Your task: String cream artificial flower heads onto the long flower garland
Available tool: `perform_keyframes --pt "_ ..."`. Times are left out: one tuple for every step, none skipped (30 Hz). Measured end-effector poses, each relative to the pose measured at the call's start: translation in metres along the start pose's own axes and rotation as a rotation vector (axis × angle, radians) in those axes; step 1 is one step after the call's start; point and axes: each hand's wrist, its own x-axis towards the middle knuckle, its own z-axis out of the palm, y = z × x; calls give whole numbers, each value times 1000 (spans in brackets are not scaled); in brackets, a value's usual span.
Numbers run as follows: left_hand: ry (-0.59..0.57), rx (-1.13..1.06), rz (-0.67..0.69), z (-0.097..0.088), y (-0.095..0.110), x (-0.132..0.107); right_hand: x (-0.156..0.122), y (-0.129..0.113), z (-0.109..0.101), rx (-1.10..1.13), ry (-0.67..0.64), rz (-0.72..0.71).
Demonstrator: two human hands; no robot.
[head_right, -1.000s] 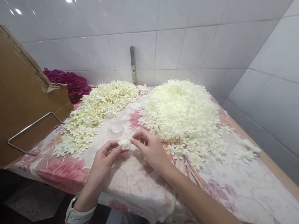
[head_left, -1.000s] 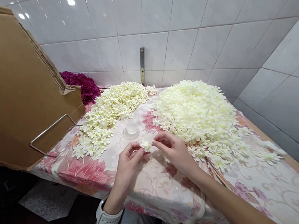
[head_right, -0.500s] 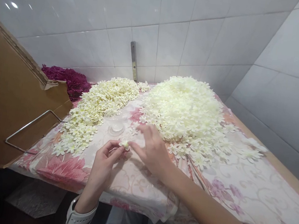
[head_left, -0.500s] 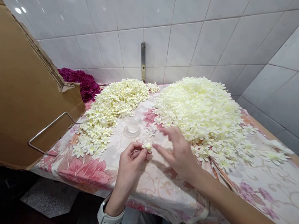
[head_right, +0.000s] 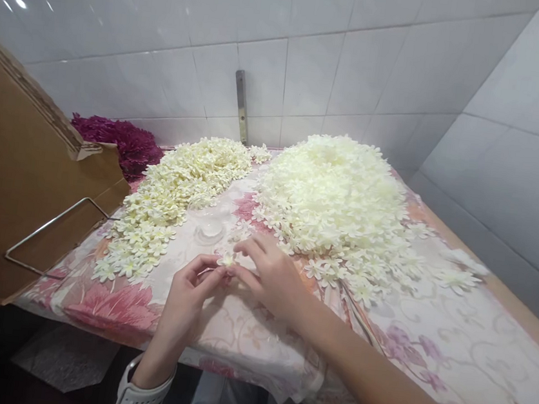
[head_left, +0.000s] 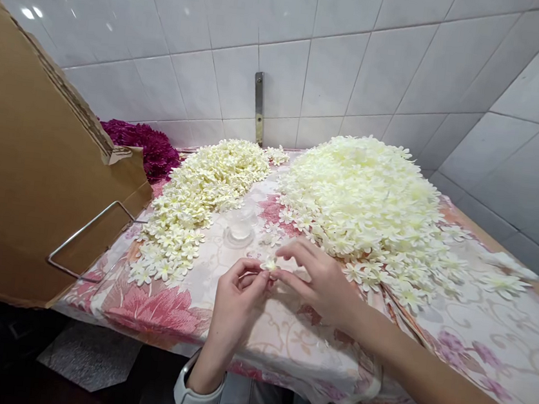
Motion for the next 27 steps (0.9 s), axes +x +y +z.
perform_keyframes --pt "-5 17 9 -1 0 0 -1 0 1 32 -48 -17" --pt "-8 33 17 -1 0 0 -2 -1 3 64 -79 -14" --pt "-8 44 25 -2 0 0 -2 -1 3 92 -95 5" --pt "-4 47 28 -2 0 0 -2 -1 3 109 -96 37" --pt "3 40 27 -1 0 0 -2 -1 3 104 -74 83" --pt "11 28 21 -1 0 0 -1 -1 2 73 -21 132" --pt "22 12 14 0 0 0 -1 -1 0 21 58 172" --pt "32 0 7 0 0 0 0 -1 -1 -37 143 193" --pt "39 -6 2 1 1 0 0 -1 -2 -85 208 187" --pt "40 -5 -1 1 0 0 1 -2 -3 -108 231 156" --pt "38 2 0 1 0 -1 0 -3 -3 -102 200 112" --pt "33 10 2 1 0 -1 0 -3 -2 -75 129 69" --pt "27 17 4 1 0 -1 -1 -4 0 -42 47 41" --pt "19 21 7 0 -1 0 -1 -5 1 -12 -24 28" --pt "13 23 10 0 -1 0 -2 -5 3 14 -70 28" --pt "8 25 14 -1 -1 0 -3 -6 4 41 -91 36" --pt "5 27 17 -1 -1 0 -3 -6 5 70 -96 47" --pt "4 27 22 -2 -2 1 -3 -5 5 100 -98 59" --pt "7 25 25 -2 -2 1 -3 -5 4 125 -97 74" --pt "12 21 22 -1 -1 1 -2 -5 3 133 -88 97" --pt "18 13 15 -1 -1 1 -2 -4 2 118 -54 131" --pt "24 2 5 0 -1 1 -1 -4 0 80 6 172" --pt "30 -11 -7 1 -1 0 0 -4 -2 30 86 213" --pt "39 -23 -16 1 0 0 0 -4 -3 -14 160 240" --pt "43 -32 -22 2 0 -1 0 -4 -5 -39 204 243" --pt "42 -33 -24 2 1 -1 0 -5 -5 -37 202 220" --pt "34 -27 -24 1 1 -1 -1 -5 -5 -13 159 173"
